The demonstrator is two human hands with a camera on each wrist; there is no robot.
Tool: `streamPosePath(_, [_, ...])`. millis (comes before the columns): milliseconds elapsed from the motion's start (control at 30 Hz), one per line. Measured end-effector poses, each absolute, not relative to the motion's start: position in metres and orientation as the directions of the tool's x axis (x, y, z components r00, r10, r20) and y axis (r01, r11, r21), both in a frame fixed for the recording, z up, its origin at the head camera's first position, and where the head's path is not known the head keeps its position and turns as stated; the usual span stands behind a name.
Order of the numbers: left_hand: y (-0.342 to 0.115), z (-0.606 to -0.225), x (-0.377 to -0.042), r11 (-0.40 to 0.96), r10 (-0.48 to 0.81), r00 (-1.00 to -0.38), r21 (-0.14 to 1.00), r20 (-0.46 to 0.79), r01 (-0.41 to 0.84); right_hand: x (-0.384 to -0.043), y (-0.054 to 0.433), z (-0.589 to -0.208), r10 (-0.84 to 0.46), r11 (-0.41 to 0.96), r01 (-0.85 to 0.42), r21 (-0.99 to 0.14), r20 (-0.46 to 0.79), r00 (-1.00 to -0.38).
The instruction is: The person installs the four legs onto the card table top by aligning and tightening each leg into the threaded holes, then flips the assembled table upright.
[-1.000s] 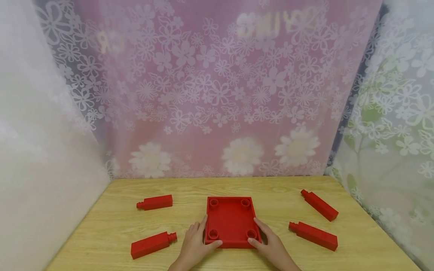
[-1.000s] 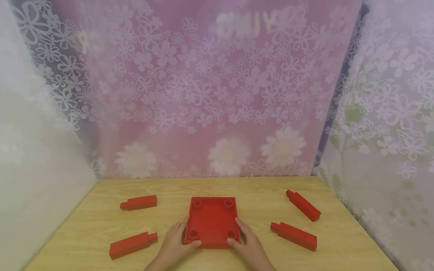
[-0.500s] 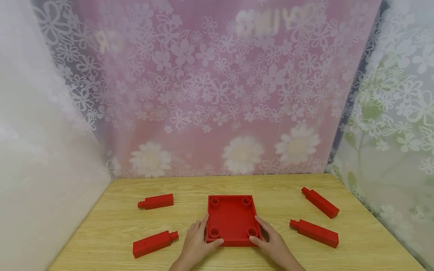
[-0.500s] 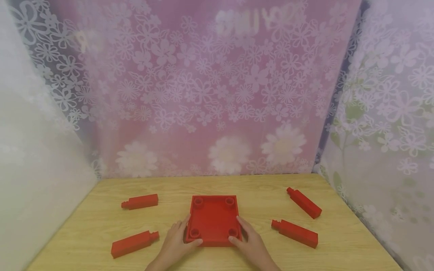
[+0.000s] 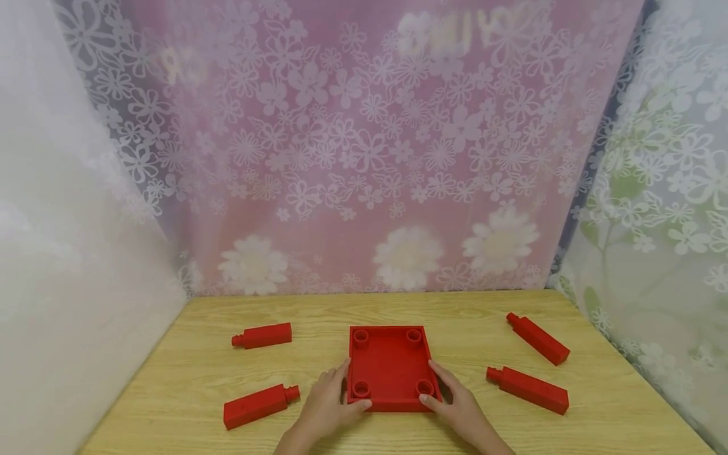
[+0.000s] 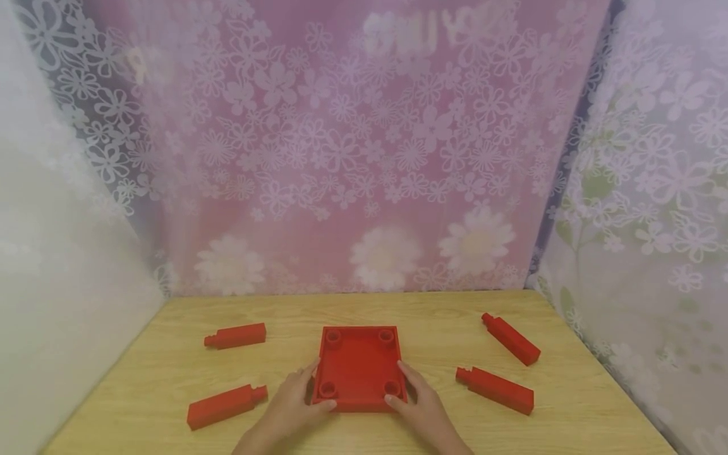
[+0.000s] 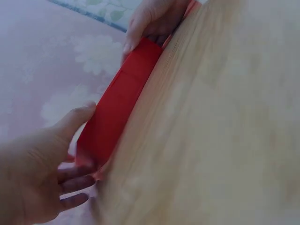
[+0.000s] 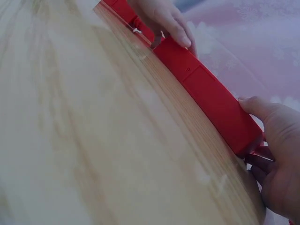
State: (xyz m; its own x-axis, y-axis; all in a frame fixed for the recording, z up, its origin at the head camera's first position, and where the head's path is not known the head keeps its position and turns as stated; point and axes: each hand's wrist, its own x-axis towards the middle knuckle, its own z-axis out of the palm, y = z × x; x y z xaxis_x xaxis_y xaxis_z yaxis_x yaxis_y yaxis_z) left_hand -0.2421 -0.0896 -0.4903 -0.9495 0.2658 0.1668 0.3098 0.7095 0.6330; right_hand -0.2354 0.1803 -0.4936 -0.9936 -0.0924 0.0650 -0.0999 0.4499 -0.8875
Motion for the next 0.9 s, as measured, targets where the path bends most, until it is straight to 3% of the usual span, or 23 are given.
streamPosePath(233, [-0.142, -0.453, -0.247, 0.525, 0.370, -0.918, 0.782, 0.146, 0.336, -0.233, 0.179, -0.489, -0.090, 0.462, -0.099, -0.882, 0.064, -0.994])
streamPosePath(433, [-0.207, -0.435, -0.245, 0.493, 0.407, -0.913, 0.831, 0.044, 0.259, -0.235, 0.179, -0.489, -0.090, 0.479, -0.112, -0.870, 0.079, -0.993])
streamPosePath(667, [-0.269, -0.440, -0.231, 0.475, 0.433, -0.899, 0.865, -0.070, 0.162, -0.235, 0.179, -0.489, -0.089, 0.487, -0.105, -0.867, 0.070, -0.994])
streamPosePath(900, [-0.289, -0.456, -0.223, 0.397, 0.482, -0.863, 0.916, -0.150, 0.062, -0.234, 0.179, -0.489, -0.089, 0.487, -0.094, -0.868, 0.057, -0.994])
